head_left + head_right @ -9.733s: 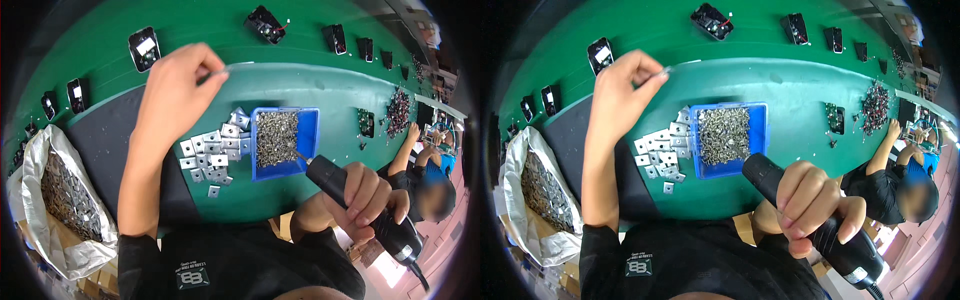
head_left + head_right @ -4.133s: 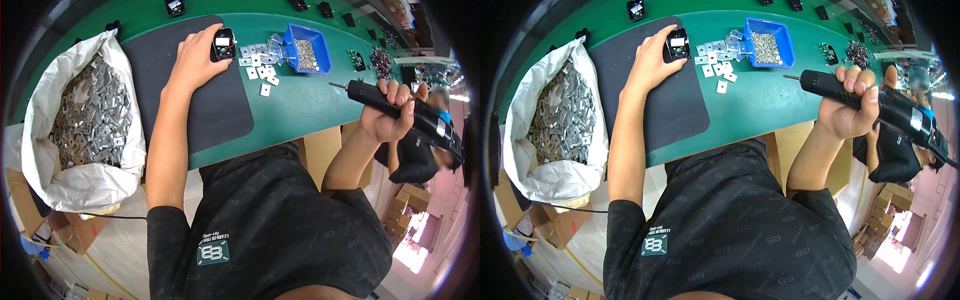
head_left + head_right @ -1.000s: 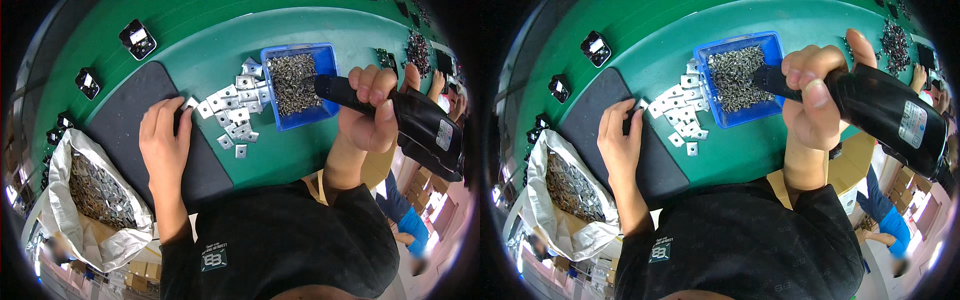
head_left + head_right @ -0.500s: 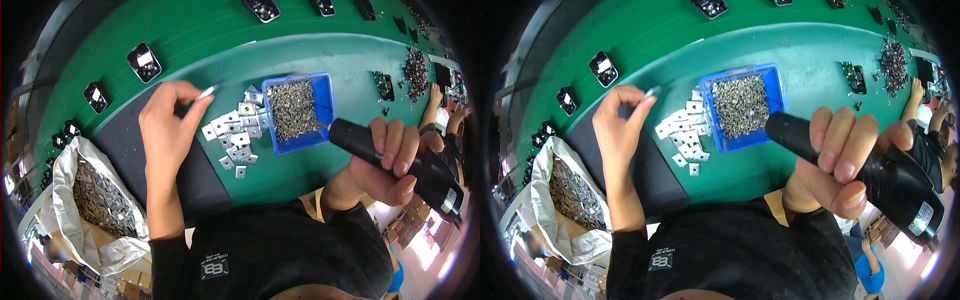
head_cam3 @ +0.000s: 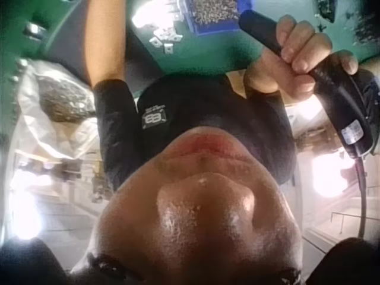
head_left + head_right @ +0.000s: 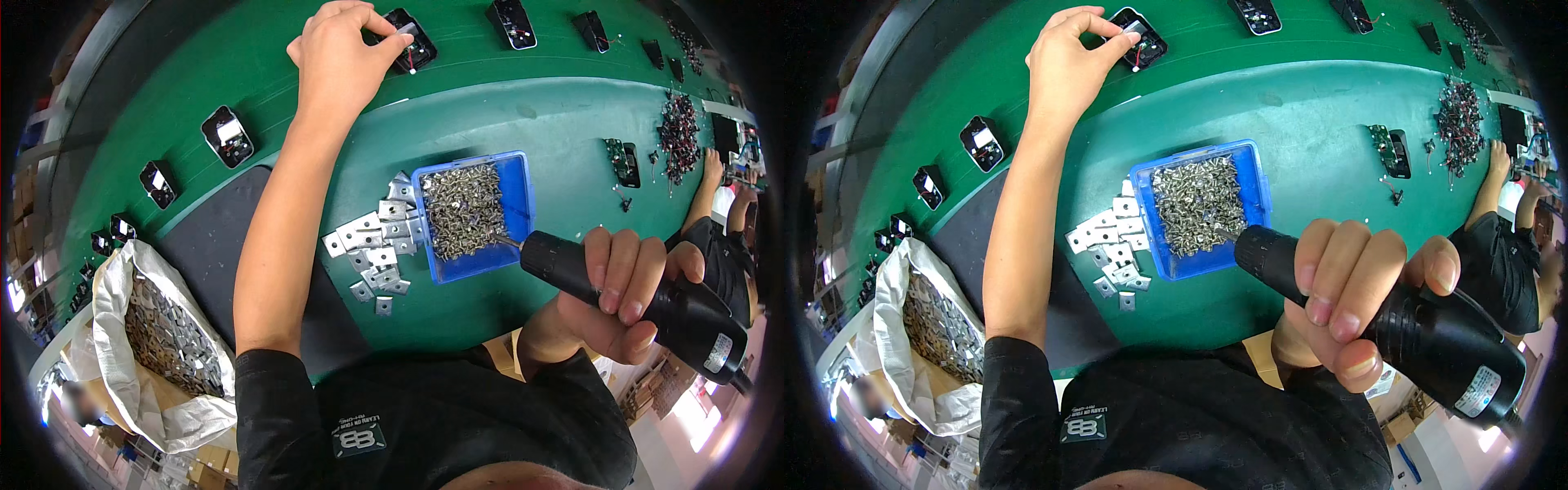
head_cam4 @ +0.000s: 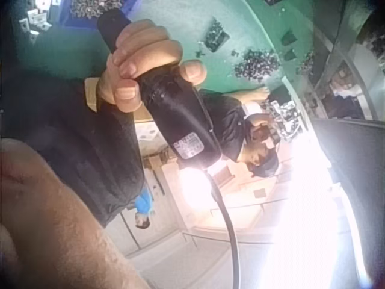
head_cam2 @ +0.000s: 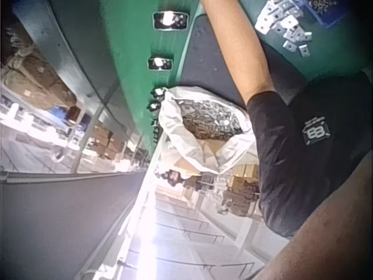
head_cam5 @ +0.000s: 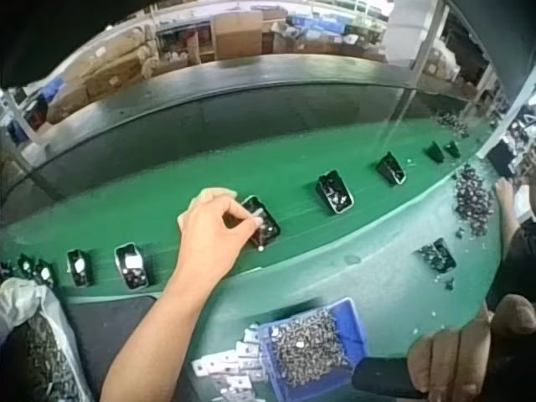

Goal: Assembling electronic components using an electric screwdriver on a factory production line.

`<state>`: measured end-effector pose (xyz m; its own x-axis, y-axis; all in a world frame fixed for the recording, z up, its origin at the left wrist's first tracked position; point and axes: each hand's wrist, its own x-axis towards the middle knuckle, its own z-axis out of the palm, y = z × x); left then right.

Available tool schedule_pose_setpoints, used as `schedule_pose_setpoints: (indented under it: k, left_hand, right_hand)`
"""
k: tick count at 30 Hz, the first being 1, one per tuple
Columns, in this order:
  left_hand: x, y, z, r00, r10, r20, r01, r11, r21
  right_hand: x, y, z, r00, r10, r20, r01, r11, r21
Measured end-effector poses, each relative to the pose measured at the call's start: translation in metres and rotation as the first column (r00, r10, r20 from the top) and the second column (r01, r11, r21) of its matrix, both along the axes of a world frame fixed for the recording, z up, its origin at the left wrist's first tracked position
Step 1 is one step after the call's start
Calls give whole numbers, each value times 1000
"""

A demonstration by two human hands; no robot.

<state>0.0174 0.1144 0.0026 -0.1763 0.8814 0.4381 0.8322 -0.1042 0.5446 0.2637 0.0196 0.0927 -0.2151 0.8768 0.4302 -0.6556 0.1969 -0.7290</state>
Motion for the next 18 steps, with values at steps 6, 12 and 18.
schedule_pose_setpoints:
  k: [6,12,18]
  left_hand:
    - [9,5,17,987,88,136,-60,977,-204]
    - [1,5,19,965,26,262,13,989,-145]
    - [-27,-53,0,934,17,358,90,956,-279]
  right_hand:
    - [0,5,-6,1000,-19,17,19,1000,-18]
    - [0,-2,-4,997,-71,39,71,997,-15]
    - [-1,-6,-4,1000,-24,18,24,1000,-7]
